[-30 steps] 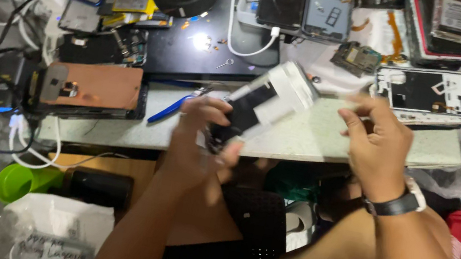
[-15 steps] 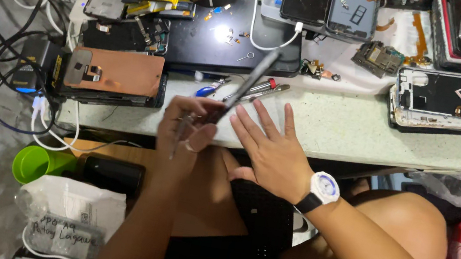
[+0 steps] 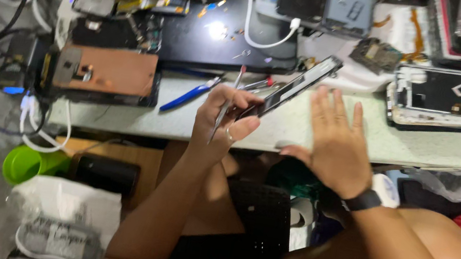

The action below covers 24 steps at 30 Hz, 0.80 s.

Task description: The person uses a metal spudger to pry and separate the screen assembly from the smartphone frame. They carefully work along the edges to release the adhesive and lift the display, then set the device down on the workbench.

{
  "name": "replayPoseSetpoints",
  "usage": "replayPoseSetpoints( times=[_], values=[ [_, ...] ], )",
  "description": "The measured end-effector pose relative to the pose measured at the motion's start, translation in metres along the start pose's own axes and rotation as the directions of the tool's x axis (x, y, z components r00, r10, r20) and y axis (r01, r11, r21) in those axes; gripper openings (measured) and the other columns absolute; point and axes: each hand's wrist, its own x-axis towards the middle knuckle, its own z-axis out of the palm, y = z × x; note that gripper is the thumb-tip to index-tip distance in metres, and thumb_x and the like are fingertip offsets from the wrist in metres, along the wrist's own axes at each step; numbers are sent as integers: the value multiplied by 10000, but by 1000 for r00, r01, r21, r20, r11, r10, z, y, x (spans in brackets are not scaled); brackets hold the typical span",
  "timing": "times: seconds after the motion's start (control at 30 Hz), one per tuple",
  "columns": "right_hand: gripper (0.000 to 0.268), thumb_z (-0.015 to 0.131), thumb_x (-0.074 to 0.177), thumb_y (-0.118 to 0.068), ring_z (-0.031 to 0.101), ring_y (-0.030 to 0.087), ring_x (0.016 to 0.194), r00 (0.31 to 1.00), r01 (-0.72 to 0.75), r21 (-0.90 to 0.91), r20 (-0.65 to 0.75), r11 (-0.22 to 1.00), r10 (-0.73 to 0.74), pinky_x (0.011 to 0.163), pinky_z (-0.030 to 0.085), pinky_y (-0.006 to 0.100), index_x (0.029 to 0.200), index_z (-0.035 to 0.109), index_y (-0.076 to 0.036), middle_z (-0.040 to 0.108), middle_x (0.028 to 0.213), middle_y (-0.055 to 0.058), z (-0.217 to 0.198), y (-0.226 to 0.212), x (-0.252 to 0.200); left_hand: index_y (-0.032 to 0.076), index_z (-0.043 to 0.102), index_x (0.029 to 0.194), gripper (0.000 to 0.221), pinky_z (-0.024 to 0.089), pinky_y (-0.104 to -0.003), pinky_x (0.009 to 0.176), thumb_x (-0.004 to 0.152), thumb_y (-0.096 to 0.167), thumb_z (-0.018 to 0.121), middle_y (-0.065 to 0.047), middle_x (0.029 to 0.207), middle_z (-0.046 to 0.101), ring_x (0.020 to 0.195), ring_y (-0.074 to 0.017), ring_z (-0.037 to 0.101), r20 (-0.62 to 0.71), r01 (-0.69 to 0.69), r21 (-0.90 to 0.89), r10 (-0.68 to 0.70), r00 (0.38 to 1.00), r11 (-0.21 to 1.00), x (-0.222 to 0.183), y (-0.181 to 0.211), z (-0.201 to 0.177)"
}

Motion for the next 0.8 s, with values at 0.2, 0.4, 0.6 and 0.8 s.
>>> replayPoseSetpoints(
  times=[0.2, 0.4, 0.6, 0.8],
  values=[
    [712, 780, 759, -403, 590, 411, 1255, 999, -42, 248, 25, 968, 37, 1044, 467, 441, 1279, 602, 51, 620, 1346, 231, -28, 4, -48, 83, 527, 1133, 309, 490, -322, 1049, 928, -3, 743, -128, 1240, 666, 1136, -152, 613, -13, -81, 14, 82, 997, 997, 2, 25, -16],
    [458, 675, 750, -24, 675, 322, 1054, 991, -30, 62, 133, 998, 21, 1014, 517, 443, 1201, 719, -80, 704, 1144, 98, -49, 5, -97, 83, 544, 1109, 253, 501, -341, 1058, 945, 52, 733, -137, 1224, 684, 1117, -164, 635, -71, -63, 50, 67, 995, 997, 5, 46, -39],
    [538, 774, 826, -299, 490, 366, 1320, 996, 63, 103, -66, 993, -56, 1102, 326, 654, 1310, 644, -104, 587, 1413, 84, -18, -51, -44, 70, 560, 1095, 227, 488, -358, 1065, 962, 71, 743, -139, 1203, 679, 1099, -168, 619, -98, -60, -86, 52, 994, 994, 6, 43, -32],
    [850, 748, 806, -535, 333, 408, 1468, 971, 223, 273, 25, 936, -238, 1157, 211, 704, 1410, 522, 20, 478, 1480, 204, 27, -138, 26, 72, 545, 1134, 269, 498, -357, 1080, 945, 108, 733, -144, 1229, 676, 1147, -175, 632, -24, -88, 11, 88, 996, 996, -4, 60, -22]
  ],
)
